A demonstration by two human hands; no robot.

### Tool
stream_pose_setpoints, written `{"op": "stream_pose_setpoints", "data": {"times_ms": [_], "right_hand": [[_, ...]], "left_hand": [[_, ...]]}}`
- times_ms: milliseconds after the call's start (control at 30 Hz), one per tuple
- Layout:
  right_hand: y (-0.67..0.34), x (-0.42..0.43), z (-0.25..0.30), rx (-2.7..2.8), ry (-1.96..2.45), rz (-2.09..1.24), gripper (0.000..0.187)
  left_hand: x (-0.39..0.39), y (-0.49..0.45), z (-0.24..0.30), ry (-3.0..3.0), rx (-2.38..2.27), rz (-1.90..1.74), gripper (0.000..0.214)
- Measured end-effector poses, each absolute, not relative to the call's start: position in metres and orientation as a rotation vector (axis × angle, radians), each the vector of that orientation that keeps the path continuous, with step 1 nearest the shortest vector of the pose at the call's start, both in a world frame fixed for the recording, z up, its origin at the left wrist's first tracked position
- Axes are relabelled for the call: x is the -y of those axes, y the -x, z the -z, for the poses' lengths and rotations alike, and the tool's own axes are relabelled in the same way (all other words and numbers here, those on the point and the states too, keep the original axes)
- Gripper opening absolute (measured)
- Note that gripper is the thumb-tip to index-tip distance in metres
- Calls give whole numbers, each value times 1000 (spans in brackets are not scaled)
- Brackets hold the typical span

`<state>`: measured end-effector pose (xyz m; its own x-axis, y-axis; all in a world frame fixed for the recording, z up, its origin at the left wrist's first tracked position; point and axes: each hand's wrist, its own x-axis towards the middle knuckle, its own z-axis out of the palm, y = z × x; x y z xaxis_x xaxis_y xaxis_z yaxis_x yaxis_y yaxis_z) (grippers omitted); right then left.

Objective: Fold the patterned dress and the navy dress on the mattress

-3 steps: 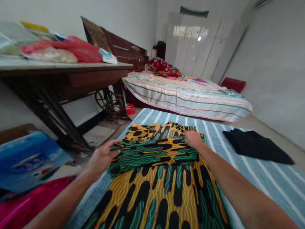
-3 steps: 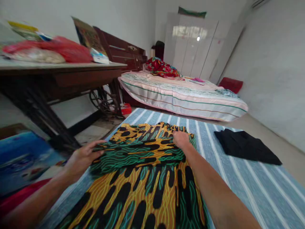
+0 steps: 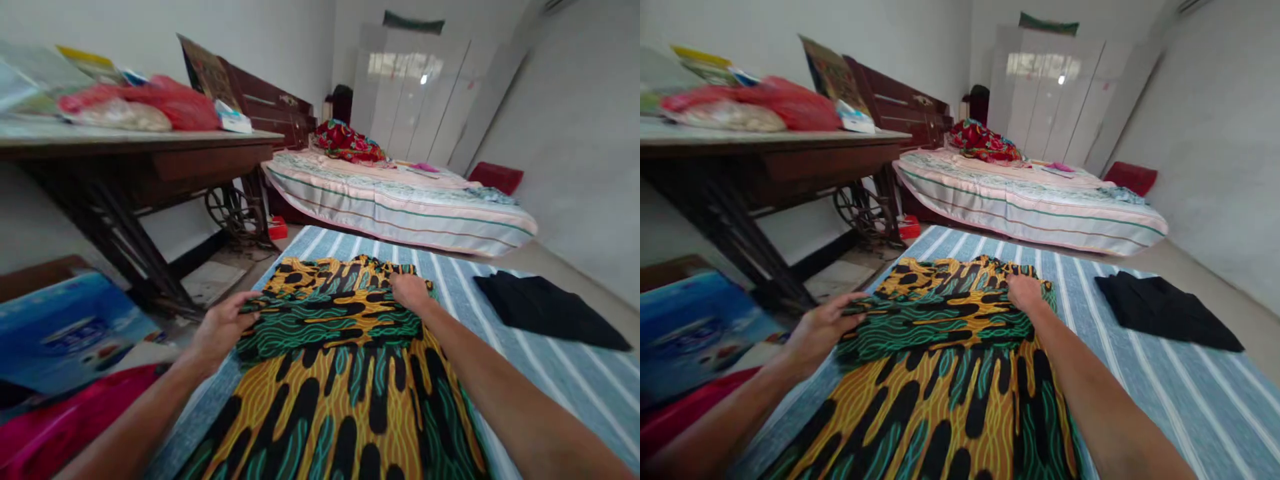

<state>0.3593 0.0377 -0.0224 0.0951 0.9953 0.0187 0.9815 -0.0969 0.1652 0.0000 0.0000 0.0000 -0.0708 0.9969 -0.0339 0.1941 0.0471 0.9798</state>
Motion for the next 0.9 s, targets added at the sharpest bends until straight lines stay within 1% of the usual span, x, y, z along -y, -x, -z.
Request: {"op": "stream_pose_setpoints", "data": {"times_ms": [167,333,433,533,633,700,733,767,867,900], "right_hand": [[-337,-30,12,-2177,-2209,-207,31],[-273,-9,-5,-2542,-2012,-150,28],[-224,7,-13,-2878,-1858,40,25],[-182,18,-16,-3003,-1813,216,22],[-154,21,-16,-2937,-1946,302,31],[-144,20,-15,-2852,-2063,331,39],[-141,18,-15,-2818,-2110,340,40],[-140,17,-14,-2792,-2148,353,38],[-140,12,-14,-2781,-2202,431,22],[-141,10,-13,-2798,-2208,473,19]], "left_hand": [[1,0,5,-1173,-1291,-1133,48],[6,-3,4,-1091,-1146,-1160,49],[9,-6,0,-1014,-1029,-1147,46],[12,-8,-2,-925,-954,-1132,39],[13,-8,-3,-856,-925,-1175,28],[13,-9,-3,-829,-896,-1209,24],[13,-9,-3,-821,-879,-1219,23],[13,-10,-3,-818,-864,-1223,23],[13,-11,-1,-837,-837,-1230,21],[13,-12,0,-848,-831,-1231,21]]}}
